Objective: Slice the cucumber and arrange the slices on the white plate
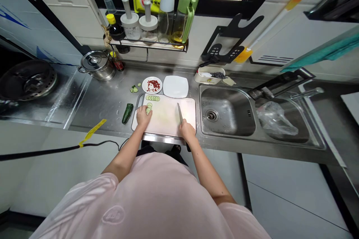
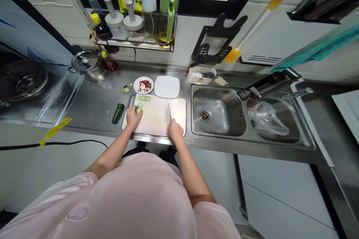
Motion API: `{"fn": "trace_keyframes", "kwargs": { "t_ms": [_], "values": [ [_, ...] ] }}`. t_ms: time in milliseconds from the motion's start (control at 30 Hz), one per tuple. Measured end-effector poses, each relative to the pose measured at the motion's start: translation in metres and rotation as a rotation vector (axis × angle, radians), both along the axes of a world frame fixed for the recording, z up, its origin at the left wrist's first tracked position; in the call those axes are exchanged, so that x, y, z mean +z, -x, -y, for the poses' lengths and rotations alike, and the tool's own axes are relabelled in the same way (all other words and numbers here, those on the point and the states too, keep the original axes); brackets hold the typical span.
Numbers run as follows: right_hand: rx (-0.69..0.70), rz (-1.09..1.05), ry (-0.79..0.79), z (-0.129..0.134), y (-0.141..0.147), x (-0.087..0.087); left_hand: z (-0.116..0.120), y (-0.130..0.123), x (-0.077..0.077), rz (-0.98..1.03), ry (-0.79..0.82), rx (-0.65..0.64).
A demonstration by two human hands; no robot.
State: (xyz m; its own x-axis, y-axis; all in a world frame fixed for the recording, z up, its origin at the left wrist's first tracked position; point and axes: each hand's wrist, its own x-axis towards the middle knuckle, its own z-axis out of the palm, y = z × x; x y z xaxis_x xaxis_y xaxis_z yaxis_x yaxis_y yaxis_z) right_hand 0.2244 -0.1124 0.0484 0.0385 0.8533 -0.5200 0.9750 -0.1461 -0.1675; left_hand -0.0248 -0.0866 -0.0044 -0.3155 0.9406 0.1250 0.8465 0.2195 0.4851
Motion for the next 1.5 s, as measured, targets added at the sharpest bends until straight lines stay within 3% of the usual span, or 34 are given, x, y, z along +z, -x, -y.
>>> {"fn": "trace_keyframes", "kwargs": {
  "t_ms": [167, 400, 633, 1033, 1500],
  "values": [
    [0.0, -0.005, 0.001, 0.0, -0.001, -0.001, 0.001, -0.002, 0.003, -0.005, -0.012, 0.005],
    [0.001, 0.001, 0.007, 0.0, -0.001, 0.001, -0.006, -0.013, 0.021, -0.089, 0.045, 0.049],
    [0.003, 0.005, 0.01, 0.0, 0.0, 0.004, -0.033, -0.023, 0.032, -0.074, 0.085, -0.053],
    [-0.005, -0.007, 0.023, -0.001, 0.0, 0.004, -0.074, -0.034, 0.025, -0.162, 0.179, -0.13],
    [-0.003, 0.004, 0.018, 0.0, 0.0, 0.005, -0.086, -0.034, 0.026, -0.199, 0.235, -0.174]
  ]
}}
